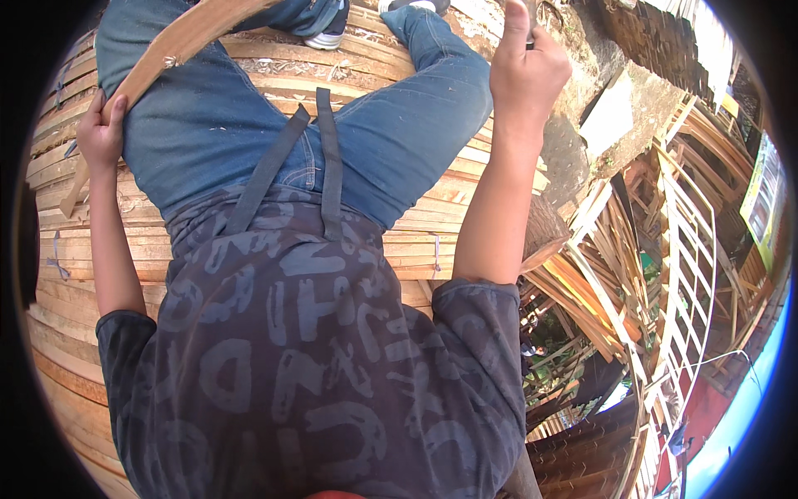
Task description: The person sits cross-legged on a pile of wooden planks and uses a curved knife to shave and smooth a long, thin piece of wood. They hold the wood against their legs and repeatedly scrape the blade along its surface to remove thin layers.
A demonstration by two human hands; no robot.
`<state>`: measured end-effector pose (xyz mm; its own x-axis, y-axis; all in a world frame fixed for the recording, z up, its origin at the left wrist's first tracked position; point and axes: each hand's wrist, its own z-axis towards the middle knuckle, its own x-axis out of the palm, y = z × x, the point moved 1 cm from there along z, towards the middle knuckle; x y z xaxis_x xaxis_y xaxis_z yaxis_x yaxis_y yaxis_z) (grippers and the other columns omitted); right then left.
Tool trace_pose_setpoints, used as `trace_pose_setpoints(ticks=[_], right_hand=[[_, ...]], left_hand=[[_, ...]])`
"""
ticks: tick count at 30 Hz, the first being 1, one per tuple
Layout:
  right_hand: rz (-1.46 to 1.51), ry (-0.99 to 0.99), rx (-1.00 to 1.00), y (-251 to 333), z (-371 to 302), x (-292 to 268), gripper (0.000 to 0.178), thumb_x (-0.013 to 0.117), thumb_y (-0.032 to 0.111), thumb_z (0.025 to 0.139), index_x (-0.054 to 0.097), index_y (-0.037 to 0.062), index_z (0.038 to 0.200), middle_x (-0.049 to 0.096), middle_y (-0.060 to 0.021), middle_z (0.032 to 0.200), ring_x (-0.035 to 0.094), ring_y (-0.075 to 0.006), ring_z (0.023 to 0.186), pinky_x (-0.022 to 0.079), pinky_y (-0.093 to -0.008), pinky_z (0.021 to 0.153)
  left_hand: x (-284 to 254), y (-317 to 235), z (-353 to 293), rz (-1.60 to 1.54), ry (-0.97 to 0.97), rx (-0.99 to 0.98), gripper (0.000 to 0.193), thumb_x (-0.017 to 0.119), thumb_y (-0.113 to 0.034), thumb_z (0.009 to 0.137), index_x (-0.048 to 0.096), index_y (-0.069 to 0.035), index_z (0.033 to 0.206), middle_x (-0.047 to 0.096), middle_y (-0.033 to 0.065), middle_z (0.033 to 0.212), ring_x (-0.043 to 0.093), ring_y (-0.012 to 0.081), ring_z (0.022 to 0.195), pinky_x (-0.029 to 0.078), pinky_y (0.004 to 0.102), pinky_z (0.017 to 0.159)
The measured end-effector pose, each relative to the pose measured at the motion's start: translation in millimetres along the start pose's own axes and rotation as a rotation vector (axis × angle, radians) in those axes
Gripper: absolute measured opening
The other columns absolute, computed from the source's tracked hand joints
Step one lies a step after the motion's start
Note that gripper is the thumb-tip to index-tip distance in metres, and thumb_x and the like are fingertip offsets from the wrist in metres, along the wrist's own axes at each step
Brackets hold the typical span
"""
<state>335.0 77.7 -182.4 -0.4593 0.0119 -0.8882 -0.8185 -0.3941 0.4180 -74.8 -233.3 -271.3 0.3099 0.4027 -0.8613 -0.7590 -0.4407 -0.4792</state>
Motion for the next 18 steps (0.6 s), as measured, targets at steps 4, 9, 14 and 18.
trace_pose_setpoints(ticks=[4, 9, 14, 18], right_hand=[[0.056, 0.109, -0.025, 23, -18, 26, 0.07, 0.052, 0.061, 0.089, 0.059, -0.0038, 0.063, 0.045, -0.0089, 0.046, 0.042, -0.0181, 0.045, 0.037, -0.0344, 0.047], [-0.061, 0.01, -0.008, 33, 7, 20, 0.054, 0.061, 0.045, 0.087, 0.059, -0.0037, 0.064, 0.05, -0.0234, 0.053, 0.052, -0.0362, 0.049, 0.038, -0.0443, 0.05], [-0.15, -0.236, -0.207, -1, 23, 42, 0.074, 0.053, 0.069, 0.082, 0.067, -0.0022, 0.07, 0.054, -0.0145, 0.051, 0.052, -0.0282, 0.048, 0.043, -0.0382, 0.051], [-0.199, -0.354, -0.235, -11, 24, 40, 0.077, 0.051, 0.075, 0.079, 0.068, 0.0003, 0.072, 0.056, -0.0168, 0.053, 0.054, -0.033, 0.05, 0.044, -0.0397, 0.052]], left_hand=[[0, 1, 4, 0.0, -0.025, 0.009, 0.058, 0.067, -0.057, 0.079, 0.066, -0.001, 0.094, 0.061, 0.0126, 0.066, 0.057, 0.0184, 0.058, 0.045, 0.0276, 0.057], [5, -10, 7, -0.015, -0.049, -0.009, 0.059, 0.067, -0.059, 0.077, 0.066, -0.002, 0.09, 0.059, 0.012, 0.063, 0.056, 0.0189, 0.056, 0.044, 0.0283, 0.055], [0, -27, 9, -0.028, -0.048, -0.014, 0.059, 0.066, -0.061, 0.078, 0.053, -0.004, 0.07, 0.047, 0.0079, 0.054, 0.044, 0.0177, 0.05, 0.038, 0.0295, 0.05], [-2, -27, 8, -0.003, -0.009, -0.05, 0.058, 0.066, -0.062, 0.078, 0.052, -0.006, 0.069, 0.046, 0.0071, 0.053, 0.043, 0.019, 0.049, 0.038, 0.0294, 0.049]])
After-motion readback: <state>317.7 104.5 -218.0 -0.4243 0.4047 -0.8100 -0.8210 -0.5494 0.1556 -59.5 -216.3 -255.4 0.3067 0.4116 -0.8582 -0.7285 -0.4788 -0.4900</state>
